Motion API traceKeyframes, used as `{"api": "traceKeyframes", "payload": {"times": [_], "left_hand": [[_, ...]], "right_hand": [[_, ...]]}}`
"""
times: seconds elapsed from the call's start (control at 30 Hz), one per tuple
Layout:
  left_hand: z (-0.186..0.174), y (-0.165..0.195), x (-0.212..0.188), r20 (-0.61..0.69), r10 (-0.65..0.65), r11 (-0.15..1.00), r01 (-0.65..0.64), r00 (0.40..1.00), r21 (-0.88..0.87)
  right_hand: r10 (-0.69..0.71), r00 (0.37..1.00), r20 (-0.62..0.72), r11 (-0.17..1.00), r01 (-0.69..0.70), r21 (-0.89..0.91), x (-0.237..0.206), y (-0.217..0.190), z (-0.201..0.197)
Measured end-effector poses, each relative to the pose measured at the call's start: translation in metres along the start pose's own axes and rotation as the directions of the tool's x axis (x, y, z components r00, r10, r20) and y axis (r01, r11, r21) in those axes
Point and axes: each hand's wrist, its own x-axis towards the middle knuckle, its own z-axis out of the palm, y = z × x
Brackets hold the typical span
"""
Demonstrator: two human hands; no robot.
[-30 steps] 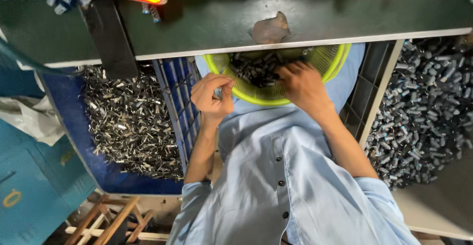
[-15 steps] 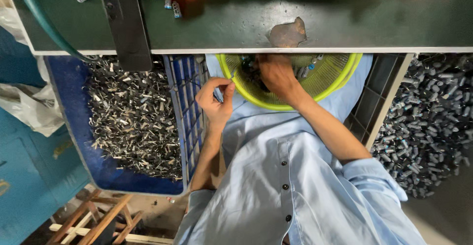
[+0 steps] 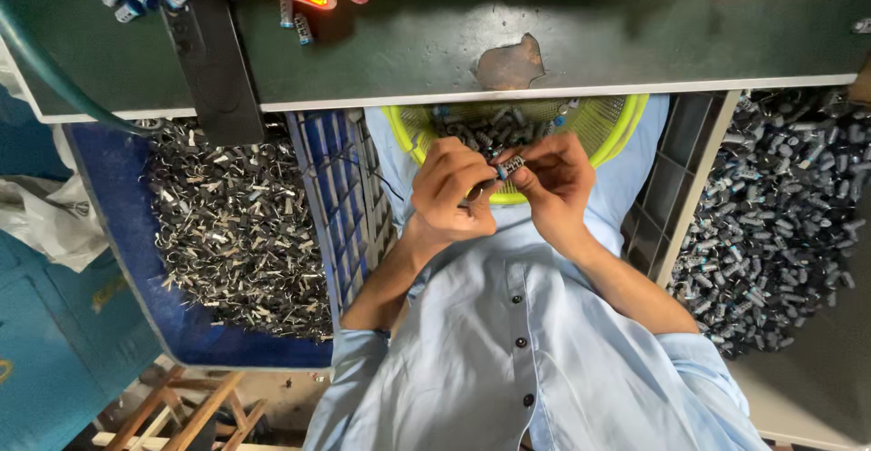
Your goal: The person repeatedly picks small cylindrical components from a green basket, inserts them into a machine slot, and places the processed items into a nearby bin. The cycle continues with consistent hand movements throughout the clip.
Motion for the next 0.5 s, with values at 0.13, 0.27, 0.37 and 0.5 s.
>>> {"api": "traceKeyframes", "payload": {"times": [0.13,0.27,0.37,0.5], "left_hand": [[-0.006,0.008,0.013,0.099,0.142,0.981,-0.154,0.985,0.121],[-0.024,0.032,0.014,0.127,0.237,0.955,-0.254,0.963,0.151],[-0.028,0.036,0.011,-0.078,0.032,0.995,-0.025,0.996,0.096],[-0.027,0.023,-0.002,-0.111,-0.315,0.915,0.332,0.943,0.227]], "right_hand": [[-0.042,0.997,0.069,0.998,0.044,-0.035,0.004,0.010,-0.011],[0.277,0.958,0.072,0.830,-0.276,0.485,0.013,0.012,-0.013],[0.293,0.954,0.060,0.809,-0.281,0.516,0.023,-0.002,-0.006],[-0.084,0.994,0.071,0.987,0.073,0.140,0.066,-0.044,0.002]]}}
